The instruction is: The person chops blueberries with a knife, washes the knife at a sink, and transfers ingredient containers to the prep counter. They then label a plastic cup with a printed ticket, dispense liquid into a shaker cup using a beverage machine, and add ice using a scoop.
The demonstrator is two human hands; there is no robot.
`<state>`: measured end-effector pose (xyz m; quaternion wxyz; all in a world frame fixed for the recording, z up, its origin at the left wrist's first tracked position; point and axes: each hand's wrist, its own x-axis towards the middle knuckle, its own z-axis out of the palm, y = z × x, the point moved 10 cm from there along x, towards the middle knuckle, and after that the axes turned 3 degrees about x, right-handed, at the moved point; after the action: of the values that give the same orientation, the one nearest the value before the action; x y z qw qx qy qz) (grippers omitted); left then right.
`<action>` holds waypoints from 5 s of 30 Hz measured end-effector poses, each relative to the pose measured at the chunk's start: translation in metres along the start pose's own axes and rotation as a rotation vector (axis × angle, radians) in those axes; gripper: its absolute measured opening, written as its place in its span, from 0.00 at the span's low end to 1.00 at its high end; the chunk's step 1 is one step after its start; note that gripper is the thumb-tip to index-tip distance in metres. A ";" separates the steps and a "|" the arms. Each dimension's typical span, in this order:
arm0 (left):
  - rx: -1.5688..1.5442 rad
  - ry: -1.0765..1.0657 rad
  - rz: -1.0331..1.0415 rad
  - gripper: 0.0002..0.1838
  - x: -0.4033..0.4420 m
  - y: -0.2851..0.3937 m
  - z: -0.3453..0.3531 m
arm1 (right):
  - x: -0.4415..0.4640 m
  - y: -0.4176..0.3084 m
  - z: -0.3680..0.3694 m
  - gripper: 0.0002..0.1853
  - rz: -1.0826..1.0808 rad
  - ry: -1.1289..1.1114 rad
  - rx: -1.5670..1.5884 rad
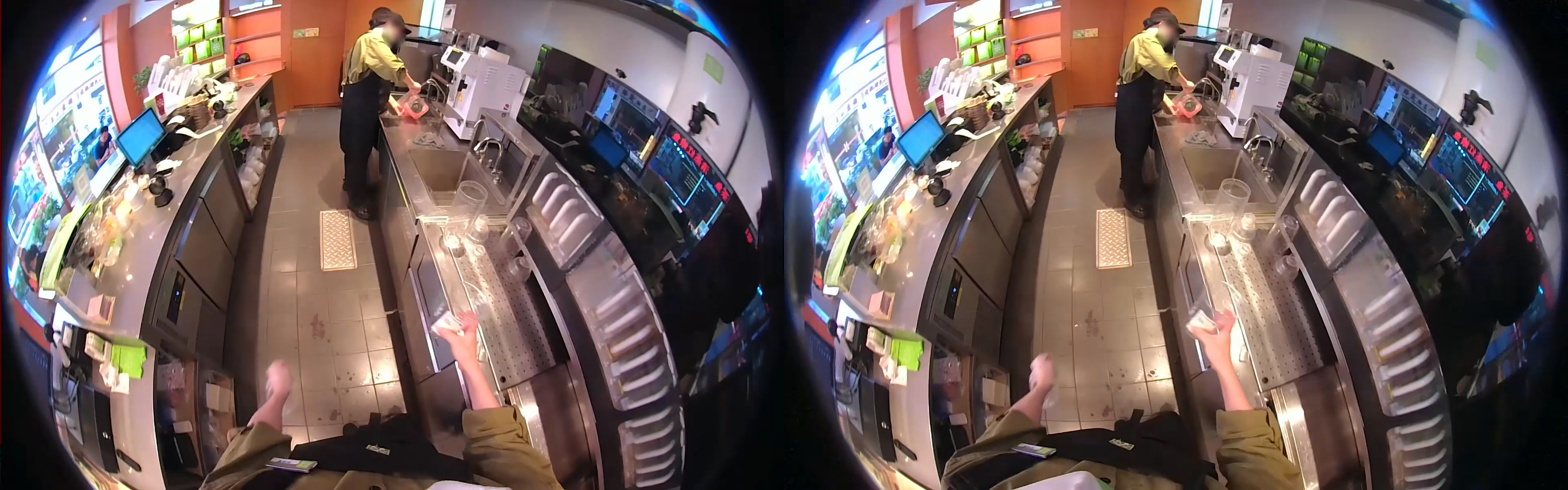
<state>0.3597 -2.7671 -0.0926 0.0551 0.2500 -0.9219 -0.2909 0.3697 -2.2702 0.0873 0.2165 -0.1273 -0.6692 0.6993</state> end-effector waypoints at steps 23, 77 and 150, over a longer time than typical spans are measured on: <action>0.780 -0.811 0.424 0.23 0.166 0.294 0.224 | 0.116 0.122 -0.179 0.39 0.032 1.010 -0.533; -1.651 -1.082 -0.469 0.12 0.232 0.488 0.262 | 0.406 -0.322 0.046 0.39 -0.680 0.904 -1.702; -0.868 -1.023 0.976 0.71 0.016 0.674 0.187 | 0.328 0.048 0.007 0.66 -0.129 0.068 -0.267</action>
<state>0.0108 -2.2045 0.1324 -0.1596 -0.3848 -0.6436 -0.6421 0.0732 -2.1220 0.0770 0.2647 -0.1355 -0.7552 0.5842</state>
